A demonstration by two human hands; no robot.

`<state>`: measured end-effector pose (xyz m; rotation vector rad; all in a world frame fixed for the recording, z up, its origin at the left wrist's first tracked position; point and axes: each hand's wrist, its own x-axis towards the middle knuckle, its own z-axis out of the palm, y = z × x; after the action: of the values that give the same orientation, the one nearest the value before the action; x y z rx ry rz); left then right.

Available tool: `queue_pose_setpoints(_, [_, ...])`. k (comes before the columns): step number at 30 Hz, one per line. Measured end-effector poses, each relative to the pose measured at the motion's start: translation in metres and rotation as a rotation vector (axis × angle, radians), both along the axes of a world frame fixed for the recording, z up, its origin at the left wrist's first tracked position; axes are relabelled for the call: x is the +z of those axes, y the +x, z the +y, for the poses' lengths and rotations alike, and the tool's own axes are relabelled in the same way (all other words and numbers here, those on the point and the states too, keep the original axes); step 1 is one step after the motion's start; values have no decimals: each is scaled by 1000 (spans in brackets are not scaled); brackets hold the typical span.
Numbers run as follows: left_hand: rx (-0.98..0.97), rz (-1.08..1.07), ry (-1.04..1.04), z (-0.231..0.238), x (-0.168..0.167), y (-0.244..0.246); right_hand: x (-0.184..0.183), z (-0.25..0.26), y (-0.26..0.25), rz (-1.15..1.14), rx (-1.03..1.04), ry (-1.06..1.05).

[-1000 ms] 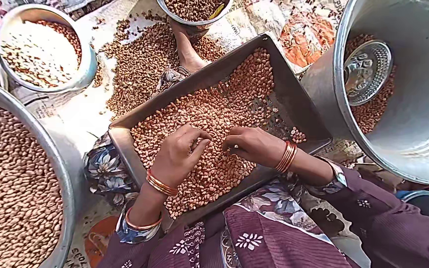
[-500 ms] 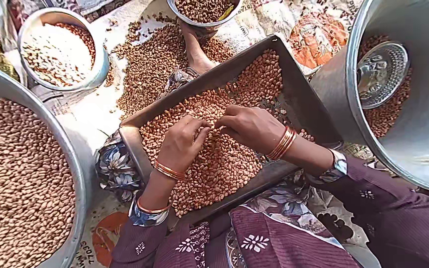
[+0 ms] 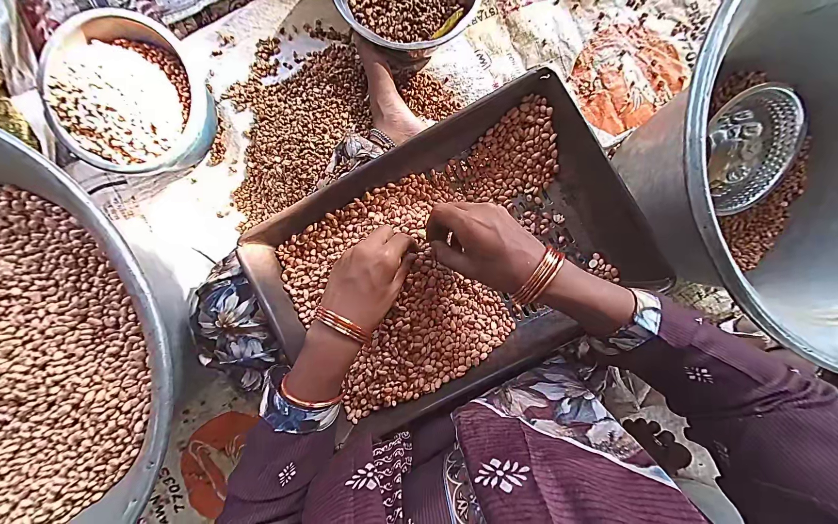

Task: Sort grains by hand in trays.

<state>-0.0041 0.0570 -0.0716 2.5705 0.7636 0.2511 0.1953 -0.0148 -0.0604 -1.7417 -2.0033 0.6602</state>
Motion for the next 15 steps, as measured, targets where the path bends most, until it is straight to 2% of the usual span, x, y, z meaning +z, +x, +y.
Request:
queue_pose_setpoints(3, [27,-66,-35,3,-2,-3,-1,4,-2,49,13,15])
queue_pose_setpoints(5, [107,-184,-116,7,-5,-5,-5,5,-2,39,53,14])
queue_pose_setpoints(9, [254,-471,-663,16,-1,-9,-13,7,-3,35,101,23])
queue_pose_setpoints(10, [255,-489,-720,16,1,-9,-14,8,-3,38,107,27])
queue_pose_setpoints(11, [254,-451,-680,14,3,-9,-14,8,-2,38,110,27])
queue_pose_setpoints(15, [149,-182,-222,3,3,-3,-16,9,1,64,78,9])
